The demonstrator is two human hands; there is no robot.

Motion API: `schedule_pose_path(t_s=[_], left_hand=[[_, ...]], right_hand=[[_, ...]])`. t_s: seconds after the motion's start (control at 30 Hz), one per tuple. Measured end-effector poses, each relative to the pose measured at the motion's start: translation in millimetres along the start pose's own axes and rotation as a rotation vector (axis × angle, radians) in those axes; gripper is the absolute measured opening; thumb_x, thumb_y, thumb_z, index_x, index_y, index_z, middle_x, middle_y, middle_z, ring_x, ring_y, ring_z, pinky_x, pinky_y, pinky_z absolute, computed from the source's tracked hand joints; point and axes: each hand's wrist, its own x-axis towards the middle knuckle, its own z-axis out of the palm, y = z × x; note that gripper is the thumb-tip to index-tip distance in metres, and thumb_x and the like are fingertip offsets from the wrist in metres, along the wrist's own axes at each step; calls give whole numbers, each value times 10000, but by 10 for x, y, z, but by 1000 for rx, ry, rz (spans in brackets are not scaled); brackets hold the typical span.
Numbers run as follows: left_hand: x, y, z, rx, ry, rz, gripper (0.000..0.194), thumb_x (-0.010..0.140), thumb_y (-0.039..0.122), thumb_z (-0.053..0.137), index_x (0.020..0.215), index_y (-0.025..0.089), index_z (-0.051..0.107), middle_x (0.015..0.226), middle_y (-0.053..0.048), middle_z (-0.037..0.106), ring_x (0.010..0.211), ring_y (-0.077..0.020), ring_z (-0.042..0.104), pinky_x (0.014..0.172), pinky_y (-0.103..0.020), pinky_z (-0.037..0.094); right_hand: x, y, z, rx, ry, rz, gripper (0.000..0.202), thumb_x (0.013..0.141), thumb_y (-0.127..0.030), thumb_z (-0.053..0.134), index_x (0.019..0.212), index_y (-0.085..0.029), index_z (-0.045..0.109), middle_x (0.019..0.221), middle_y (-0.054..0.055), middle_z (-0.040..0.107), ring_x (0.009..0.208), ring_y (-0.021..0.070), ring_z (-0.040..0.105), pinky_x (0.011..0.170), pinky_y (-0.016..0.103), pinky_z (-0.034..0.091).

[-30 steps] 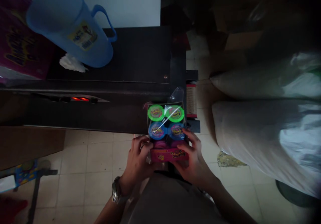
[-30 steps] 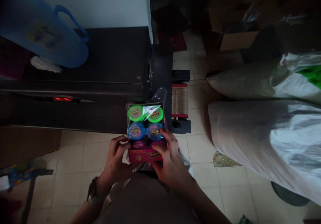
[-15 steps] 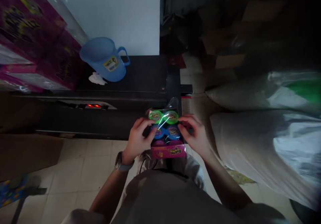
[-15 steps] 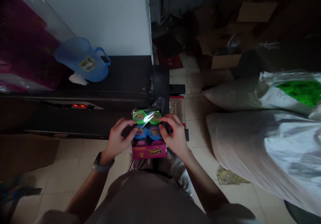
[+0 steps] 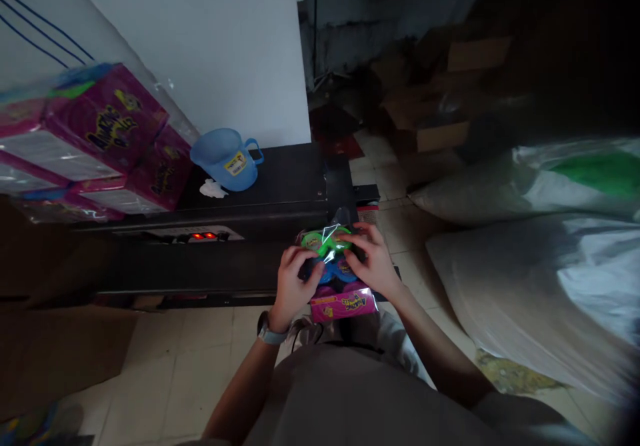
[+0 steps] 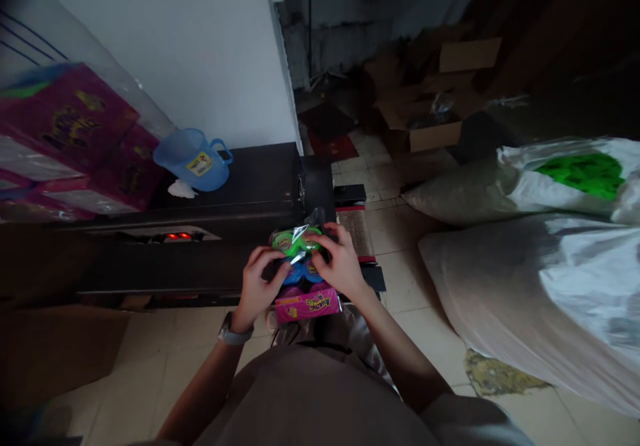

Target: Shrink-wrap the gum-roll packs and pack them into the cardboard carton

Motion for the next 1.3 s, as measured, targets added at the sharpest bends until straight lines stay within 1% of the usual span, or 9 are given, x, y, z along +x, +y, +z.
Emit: schedule_pose_path(t_s=[0.17, 0.3, 0.4, 0.5, 0.6, 0.83, 0.97, 1.07, 1.3], left_hand=[[-119, -49, 105, -437, 283, -572, 405, 810, 399, 638, 1164, 236, 525, 1194, -59, 560, 1074, -184, 551, 914, -313, 452], [-55, -22, 93, -977, 90, -1082, 398, 829, 429, 551, 1176, 234, 548, 1079, -45, 649, 984, -202, 630, 828, -313, 500], [39, 88, 8, -1131, -101, -1295, 418, 867, 468, 470, 1167, 205, 594, 935, -57, 688, 893, -228, 669, 806, -363, 525], [101, 283, -30, -1093, -131, -1331, 429, 875, 480, 483, 1208, 234, 594, 956, -39, 706, 863, -224, 685, 813, -380, 539], [122, 528, 60, -1026, -154, -1314, 421, 900, 454, 463, 1237, 236, 594, 1023, -39, 712, 879, -222, 694, 830, -381, 549], [171, 908, 703, -1026, -349, -1099, 582, 796, 279, 699, 1345, 265, 505, 1223, -41, 665, 1092, -238, 654, 945, -372, 535], [237, 912, 1180, -885, -432, -927, 590, 773, 268, 759, 1310, 276, 514, 1322, -44, 607, 1225, -222, 578, 1044, -348, 472], [344, 860, 1526, -788, -476, -960, 547, 758, 283, 774, 1251, 232, 543, 1238, -86, 647, 1132, -243, 630, 979, -385, 513], [805, 434, 2279, -754, -299, -1094, 429, 626, 82, 751, 1010, 182, 590, 833, -23, 681, 787, -206, 687, 795, -376, 560]], right_hand=[[8, -29, -37, -5, -65, 92, 341, 878, -330, 580, 1200, -289, 685, 1293, 90, 499, 1234, 265, 466, 1069, 492, 392], [-89, 30, -76, 377, -1, 419, 500, 868, -462, 562, 1296, -210, 618, 1293, 111, 568, 1209, 252, 527, 1084, 465, 393], [-226, 34, -150, 683, -145, 754, 560, 881, -592, 503, 1253, -199, 645, 1259, 108, 633, 1199, 279, 562, 1076, 485, 405], [-347, -15, -240, 976, -314, 857, 614, 875, -673, 489, 1305, -251, 610, 1288, 77, 630, 1213, 286, 571, 1048, 492, 444], [-436, -61, -360, 1094, -298, 814, 700, 827, -710, 554, 1368, -265, 554, 1364, 65, 578, 1272, 283, 534, 1083, 479, 424], [-699, 99, -909, 979, -117, 732, 793, 825, -615, 640, 1486, -256, 390, 1479, 64, 458, 1349, 258, 460, 1164, 482, 328], [-771, 393, -1164, 829, 5, 730, 817, 835, -558, 652, 1514, -232, 336, 1515, 66, 405, 1371, 269, 427, 1165, 473, 338], [-720, 715, -1209, 826, 61, 728, 800, 845, -473, 657, 1523, -215, 317, 1435, 79, 509, 1263, 268, 538, 1095, 453, 440], [-412, 1619, -774, 932, 105, 834, 789, 783, -324, 676, 1497, -195, 364, 1404, 73, 538, 1153, 242, 603, 971, 338, 528]])
